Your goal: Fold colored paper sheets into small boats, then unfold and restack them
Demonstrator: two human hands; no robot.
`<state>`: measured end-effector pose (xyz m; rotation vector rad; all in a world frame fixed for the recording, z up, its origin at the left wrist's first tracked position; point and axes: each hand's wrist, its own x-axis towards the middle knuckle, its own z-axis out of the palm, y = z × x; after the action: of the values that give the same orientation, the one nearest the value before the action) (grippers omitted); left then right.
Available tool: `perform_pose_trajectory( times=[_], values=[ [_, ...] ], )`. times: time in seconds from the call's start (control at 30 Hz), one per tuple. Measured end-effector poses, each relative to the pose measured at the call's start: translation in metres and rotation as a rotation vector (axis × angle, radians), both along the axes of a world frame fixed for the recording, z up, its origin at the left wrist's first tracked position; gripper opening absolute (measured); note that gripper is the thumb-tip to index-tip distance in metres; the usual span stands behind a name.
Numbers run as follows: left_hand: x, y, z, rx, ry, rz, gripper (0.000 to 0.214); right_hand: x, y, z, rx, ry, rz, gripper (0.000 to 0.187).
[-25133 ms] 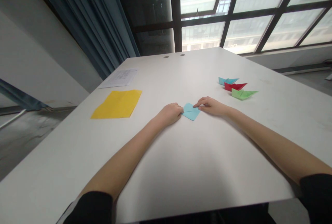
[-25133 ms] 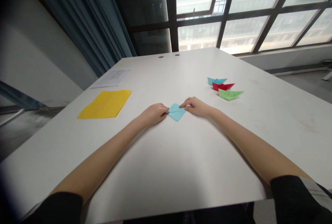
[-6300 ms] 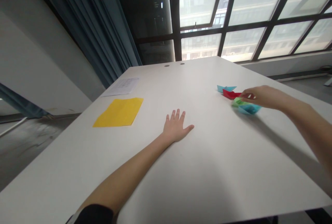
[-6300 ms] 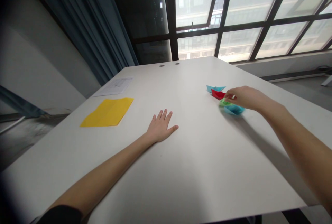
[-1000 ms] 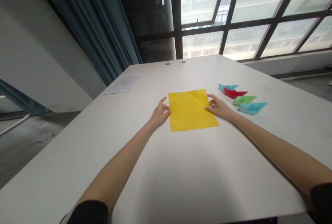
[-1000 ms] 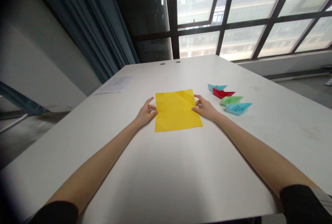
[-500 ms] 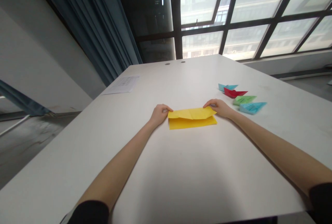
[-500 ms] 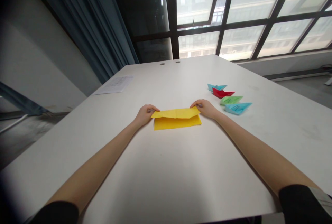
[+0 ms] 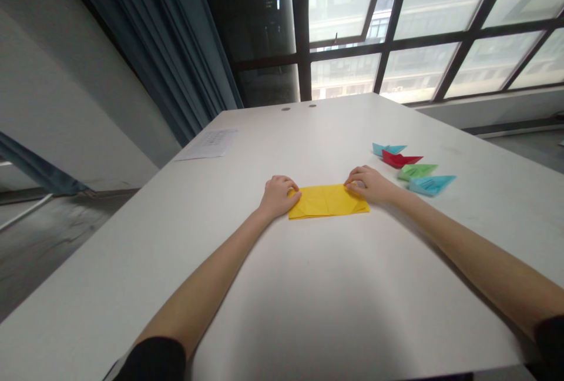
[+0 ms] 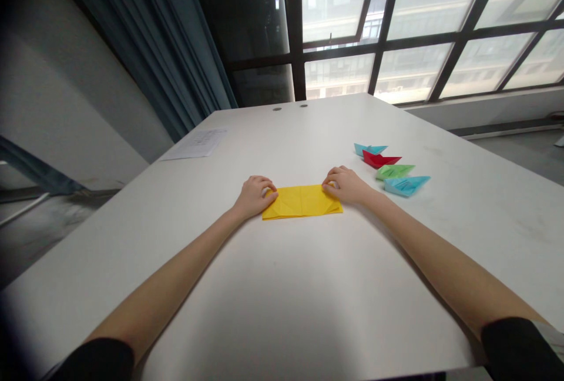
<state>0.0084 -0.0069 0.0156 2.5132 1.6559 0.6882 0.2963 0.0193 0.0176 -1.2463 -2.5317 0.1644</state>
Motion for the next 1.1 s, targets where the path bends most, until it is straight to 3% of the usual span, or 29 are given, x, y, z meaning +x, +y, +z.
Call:
perform_pose_trajectory(
  times=[0.17,0.37,0.6,0.87,1.1],
  values=[
    [0.026,-0.01,0.004,-0.057,0.16,-0.18,0.033,-0.024,-0.012,0.01,0.03,-0.199,0.037,0.033],
    [0.041,-0.021,-0.002,-0.086,0.197,-0.167,0.039,-0.036,-0.021,0.011,-0.057,-0.239,0.107,0.045],
    [0.039,-0.024,-0.007,-0.253,0.232,-0.148,0.064,-0.037,-0.03,-0.005,-0.144,-0.156,0.157,0.072],
    [0.025,-0.017,0.002,-0.448,0.273,-0.157,0.082,-0.026,-0.025,-0.004,-0.353,-0.235,0.057,0.086],
    [-0.002,-0.01,0.015,-0.6,0.34,-0.091,0.095,-0.021,-0.022,-0.008,-0.362,-0.276,0.024,0.089]
  ],
)
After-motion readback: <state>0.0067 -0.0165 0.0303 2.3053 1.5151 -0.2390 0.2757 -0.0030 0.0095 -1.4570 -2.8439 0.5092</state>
